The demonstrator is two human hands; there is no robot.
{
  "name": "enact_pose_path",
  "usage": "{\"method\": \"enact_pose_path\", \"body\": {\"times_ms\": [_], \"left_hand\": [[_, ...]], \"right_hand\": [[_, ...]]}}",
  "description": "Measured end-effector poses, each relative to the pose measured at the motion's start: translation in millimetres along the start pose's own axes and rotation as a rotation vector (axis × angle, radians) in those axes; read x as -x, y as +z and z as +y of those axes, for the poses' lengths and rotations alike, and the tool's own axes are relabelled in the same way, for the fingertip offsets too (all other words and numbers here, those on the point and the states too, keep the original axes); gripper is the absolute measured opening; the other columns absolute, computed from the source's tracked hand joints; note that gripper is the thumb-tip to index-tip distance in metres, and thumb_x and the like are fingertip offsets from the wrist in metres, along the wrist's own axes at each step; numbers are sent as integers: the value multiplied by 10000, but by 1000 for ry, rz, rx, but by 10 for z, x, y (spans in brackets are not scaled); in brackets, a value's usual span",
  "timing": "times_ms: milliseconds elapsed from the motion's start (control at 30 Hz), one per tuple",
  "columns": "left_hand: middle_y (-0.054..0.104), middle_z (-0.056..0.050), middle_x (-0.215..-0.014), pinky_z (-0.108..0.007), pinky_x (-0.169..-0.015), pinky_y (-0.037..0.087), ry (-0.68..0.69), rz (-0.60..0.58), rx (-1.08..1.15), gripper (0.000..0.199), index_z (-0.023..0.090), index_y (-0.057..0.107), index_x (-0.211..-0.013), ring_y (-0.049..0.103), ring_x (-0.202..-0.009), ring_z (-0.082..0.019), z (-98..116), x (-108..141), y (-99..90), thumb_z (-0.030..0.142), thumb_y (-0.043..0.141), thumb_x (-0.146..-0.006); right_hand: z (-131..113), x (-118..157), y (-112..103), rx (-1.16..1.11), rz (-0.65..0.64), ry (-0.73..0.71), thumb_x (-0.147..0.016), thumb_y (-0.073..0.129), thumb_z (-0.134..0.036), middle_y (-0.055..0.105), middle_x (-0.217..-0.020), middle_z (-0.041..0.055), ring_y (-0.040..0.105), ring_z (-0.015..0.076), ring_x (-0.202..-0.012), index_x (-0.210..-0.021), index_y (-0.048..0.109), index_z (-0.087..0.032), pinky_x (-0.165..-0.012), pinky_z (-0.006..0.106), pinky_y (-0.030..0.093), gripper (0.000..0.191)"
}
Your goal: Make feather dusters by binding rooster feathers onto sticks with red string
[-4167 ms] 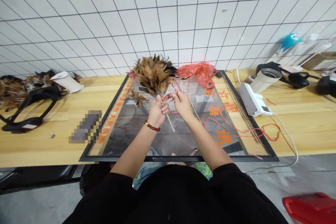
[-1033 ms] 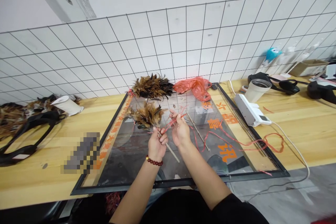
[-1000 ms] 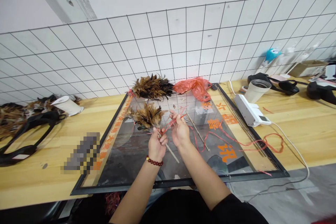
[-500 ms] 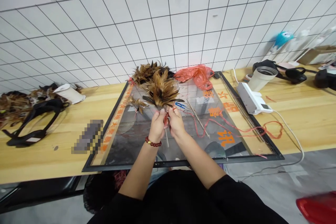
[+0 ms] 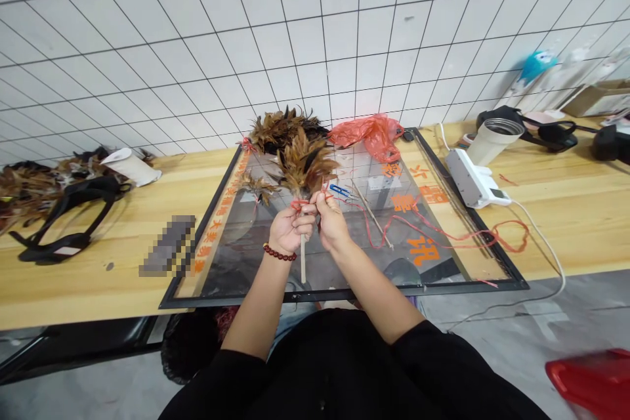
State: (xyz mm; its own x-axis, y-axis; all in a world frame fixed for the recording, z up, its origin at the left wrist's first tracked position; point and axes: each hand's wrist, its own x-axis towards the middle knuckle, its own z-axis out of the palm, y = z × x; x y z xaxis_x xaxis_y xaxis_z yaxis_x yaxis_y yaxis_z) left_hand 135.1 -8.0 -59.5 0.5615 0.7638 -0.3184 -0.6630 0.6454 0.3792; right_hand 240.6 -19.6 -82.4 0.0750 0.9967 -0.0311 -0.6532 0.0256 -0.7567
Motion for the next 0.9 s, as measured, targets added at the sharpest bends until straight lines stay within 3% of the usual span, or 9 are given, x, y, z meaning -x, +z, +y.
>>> {"method": "enact_pose_path", "body": {"times_ms": [167,267,433,500,567,700,800,900], "left_hand": [[481,4,-627,-124,-341,172,281,148,-125,285,116,544,-702,255,-397,1,-130,-111,66,292,546,-927],[500,15,-618,-133,-348,157,387,226,-186,279,130,541,-715,265,-398,-5,-175,-157,35,336,621,-885],[624,-58,-857,-165,-350,193,495,89,-70,345,157,485,-717,189,-418,-12,2,-10,-104,400,478,-961],[580,-33,-775,-168,-341,172,492,64,-52,349,167,460,-712,146,-413,-19,106,58,-159,409,469,-963],[478,8,-659,-158,-337,149,403,40,-71,347,169,451,-705,131,-406,-21,161,80,-182,408,490,-953],[463,18,-662,-133,-342,147,273,22,-173,354,149,465,-700,199,-399,-1,54,-19,-105,411,550,-923],[464,40,-647,-127,-338,161,362,93,-239,355,148,479,-710,269,-386,5,-132,-130,2,423,650,-857],[474,59,-627,-135,-327,171,436,143,-303,361,156,487,-735,306,-364,4,-258,-193,82,431,712,-801]], "right_hand": [[83,-18,-14,35,6,-16,-787,671,-582,586,-758,-24,557,94,-569,-771,543,-217,-503,229,488,387],[113,-48,-19,48,47,-60,-791,676,-552,562,-774,-23,577,104,-682,-725,527,-216,-611,239,504,373],[41,-160,-110,126,185,-149,-778,675,-493,594,-861,0,528,159,-1055,-683,521,-215,-833,264,427,332],[-13,-207,-159,145,218,-124,-766,668,-484,624,-933,6,511,167,-1083,-681,517,-210,-853,272,401,324],[-52,-240,-183,168,214,-115,-763,658,-478,646,-1029,20,507,173,-1098,-661,505,-202,-865,283,392,332],[-49,-252,-130,198,147,-176,-765,663,-470,661,-1061,30,557,165,-1044,-644,511,-200,-843,295,433,333],[-8,-233,-55,189,109,-153,-760,681,-490,654,-851,5,614,143,-833,-687,535,-212,-700,269,483,322],[22,-223,-14,180,81,-53,-755,681,-513,585,-689,-41,554,103,-576,-762,549,-225,-535,238,465,317]]}}
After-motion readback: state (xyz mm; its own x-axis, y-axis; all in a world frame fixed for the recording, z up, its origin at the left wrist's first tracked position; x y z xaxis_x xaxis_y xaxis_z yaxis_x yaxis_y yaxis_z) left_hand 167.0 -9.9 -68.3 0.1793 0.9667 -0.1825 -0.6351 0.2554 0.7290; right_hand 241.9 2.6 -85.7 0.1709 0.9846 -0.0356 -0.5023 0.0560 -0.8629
